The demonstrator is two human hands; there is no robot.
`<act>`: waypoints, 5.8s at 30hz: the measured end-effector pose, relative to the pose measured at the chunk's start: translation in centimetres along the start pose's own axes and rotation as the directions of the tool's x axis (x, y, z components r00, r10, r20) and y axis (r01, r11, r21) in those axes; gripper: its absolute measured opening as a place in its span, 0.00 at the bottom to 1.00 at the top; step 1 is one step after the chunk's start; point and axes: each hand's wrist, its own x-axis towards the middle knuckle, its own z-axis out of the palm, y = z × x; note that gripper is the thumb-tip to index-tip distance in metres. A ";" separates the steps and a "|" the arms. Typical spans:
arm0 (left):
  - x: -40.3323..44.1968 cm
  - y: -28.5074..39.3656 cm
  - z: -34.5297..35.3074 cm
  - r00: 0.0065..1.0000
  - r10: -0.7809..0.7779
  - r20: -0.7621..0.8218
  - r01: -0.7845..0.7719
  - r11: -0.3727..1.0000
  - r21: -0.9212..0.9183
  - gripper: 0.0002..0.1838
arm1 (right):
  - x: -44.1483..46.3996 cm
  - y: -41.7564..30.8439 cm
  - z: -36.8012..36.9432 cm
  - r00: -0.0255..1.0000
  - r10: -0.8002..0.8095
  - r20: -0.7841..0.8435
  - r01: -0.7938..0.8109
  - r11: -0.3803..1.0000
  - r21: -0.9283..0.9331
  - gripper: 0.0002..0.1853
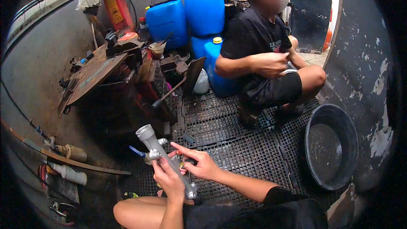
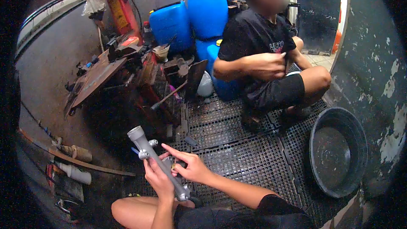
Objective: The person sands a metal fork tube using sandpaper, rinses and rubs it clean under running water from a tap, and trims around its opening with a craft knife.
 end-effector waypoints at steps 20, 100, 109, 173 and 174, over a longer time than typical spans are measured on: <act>1.2 -1.5 -0.8 0.925 -0.308 0.224 0.362 0.894 -0.264 0.34 | -3.9 22.8 -4.8 0.695 0.524 -0.492 -0.536 0.834 0.131 0.11; -22.1 1.3 -53.8 0.696 -0.162 -0.699 -0.122 0.933 -0.337 0.39 | 0.6 20.7 17.4 0.667 0.546 0.507 -0.301 0.820 -0.487 0.10; -15.7 1.2 -56.2 0.819 -0.180 -0.545 -0.089 0.898 -0.432 0.39 | 8.4 19.7 17.2 0.952 0.083 0.293 -0.007 0.967 -0.253 0.09; -7.3 -17.9 -54.2 0.724 -0.652 -0.226 0.662 0.564 0.494 0.23 | 10.4 5.9 55.3 0.323 -0.217 0.921 0.597 0.802 -0.021 0.13; -7.4 -17.9 -54.1 0.723 -0.660 -0.206 0.654 0.556 0.513 0.25 | 10.3 6.0 55.1 0.292 -0.242 0.925 0.623 0.782 0.008 0.13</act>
